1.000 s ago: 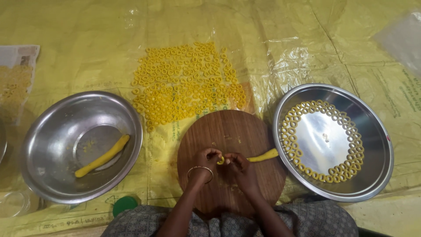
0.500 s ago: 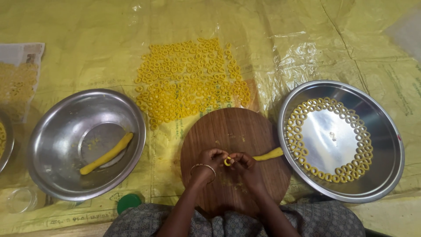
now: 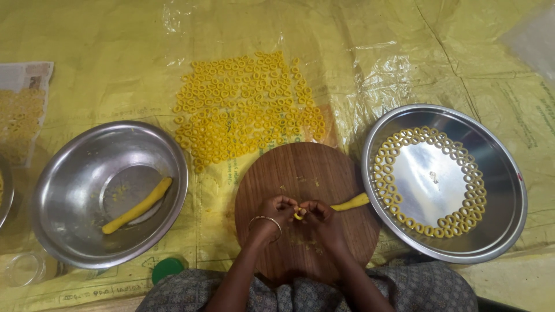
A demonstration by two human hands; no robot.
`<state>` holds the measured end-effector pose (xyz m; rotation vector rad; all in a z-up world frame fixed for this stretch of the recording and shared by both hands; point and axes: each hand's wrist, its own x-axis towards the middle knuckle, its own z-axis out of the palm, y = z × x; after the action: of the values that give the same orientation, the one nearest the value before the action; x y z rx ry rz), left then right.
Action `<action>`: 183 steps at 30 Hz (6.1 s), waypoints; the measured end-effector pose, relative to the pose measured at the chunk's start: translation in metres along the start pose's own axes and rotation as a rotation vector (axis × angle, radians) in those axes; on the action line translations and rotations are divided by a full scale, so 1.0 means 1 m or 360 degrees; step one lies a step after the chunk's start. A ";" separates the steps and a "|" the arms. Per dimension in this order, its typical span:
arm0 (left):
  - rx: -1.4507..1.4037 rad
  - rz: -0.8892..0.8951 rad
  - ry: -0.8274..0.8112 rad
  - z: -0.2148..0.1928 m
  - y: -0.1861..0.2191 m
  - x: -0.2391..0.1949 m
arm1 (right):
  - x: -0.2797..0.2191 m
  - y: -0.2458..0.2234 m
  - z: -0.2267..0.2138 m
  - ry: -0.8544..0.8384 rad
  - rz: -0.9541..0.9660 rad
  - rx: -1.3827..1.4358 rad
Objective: The person rolls a yellow dough rope on a wooden board, then pinches off small segments and forms them into rings by hand. The finished rings are placed into a metal tray.
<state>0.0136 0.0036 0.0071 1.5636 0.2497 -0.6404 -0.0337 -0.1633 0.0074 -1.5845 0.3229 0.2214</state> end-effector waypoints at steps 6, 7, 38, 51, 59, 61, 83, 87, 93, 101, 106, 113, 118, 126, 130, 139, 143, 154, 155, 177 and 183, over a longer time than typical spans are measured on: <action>-0.0332 -0.0047 -0.0244 -0.005 -0.003 0.000 | 0.004 -0.002 -0.014 -0.0198 0.0334 0.0624; -0.0403 -0.0023 -0.0302 -0.008 -0.003 -0.001 | 0.004 -0.004 -0.015 -0.0183 0.0376 0.0615; -0.0754 0.0082 -0.0134 -0.007 0.008 -0.006 | -0.013 -0.027 0.000 -0.0184 0.0471 0.1039; -0.0493 0.0179 0.0057 -0.003 0.003 -0.007 | -0.015 -0.020 0.002 -0.0142 0.0235 0.0875; -0.0455 0.0123 0.0014 -0.001 0.021 -0.024 | -0.014 -0.013 -0.003 -0.0121 0.0231 0.0923; -0.0421 0.0149 0.0025 -0.001 0.020 -0.023 | -0.012 -0.008 -0.003 -0.0142 0.0184 0.0922; 0.1407 0.0201 0.0719 -0.029 0.015 -0.026 | -0.022 -0.008 -0.024 0.0200 -0.0964 -0.1069; 0.1275 0.0530 0.0992 -0.025 0.017 -0.033 | -0.029 -0.028 0.004 0.0102 -0.1200 -0.1497; 0.0536 0.0092 0.0661 -0.012 0.000 -0.017 | -0.027 -0.037 0.015 0.0092 -0.1410 -0.1836; -0.0558 -0.0399 0.0176 0.027 -0.051 0.010 | -0.031 -0.028 0.003 0.0409 -0.0982 -0.1081; -0.1106 -0.0510 -0.0077 0.073 -0.063 0.030 | -0.044 -0.011 -0.013 0.0525 -0.0537 -0.0479; -0.1246 -0.0256 -0.0255 0.085 -0.062 0.036 | -0.044 0.029 -0.035 0.0520 0.0275 0.0960; -0.0959 -0.0304 -0.0108 0.084 -0.051 0.031 | -0.034 0.041 -0.046 0.0515 0.0411 0.1081; -0.0558 -0.0083 0.0062 0.086 -0.057 0.039 | -0.020 0.028 -0.047 0.0581 0.0151 0.0147; -0.0272 -0.0030 0.0071 0.081 -0.057 0.043 | -0.019 0.025 -0.045 0.0572 0.0067 -0.0101; -0.0135 -0.0020 -0.0029 0.070 -0.048 0.039 | -0.020 0.021 -0.040 0.0531 -0.0258 -0.0365; -0.0068 -0.0076 -0.0045 0.069 -0.041 0.037 | -0.021 0.014 -0.040 0.0514 -0.0248 -0.0356; 0.0204 -0.0067 0.0098 0.072 -0.026 0.026 | -0.030 -0.013 -0.043 0.0607 -0.0609 -0.1007; 0.0293 -0.0057 0.0114 0.073 -0.024 0.024 | -0.030 -0.019 -0.047 0.0556 -0.0670 -0.1029; 0.1288 0.0677 0.0524 0.076 -0.024 0.003 | -0.030 -0.041 -0.034 0.0356 -0.1050 -0.1298; 0.0408 0.0473 0.0470 0.054 -0.030 0.019 | -0.030 -0.031 -0.038 0.0352 -0.1024 -0.1275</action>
<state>-0.0001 -0.0498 -0.0269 1.8983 0.1536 -0.2124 -0.0539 -0.1981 0.0486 -2.4193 -0.1508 -0.3765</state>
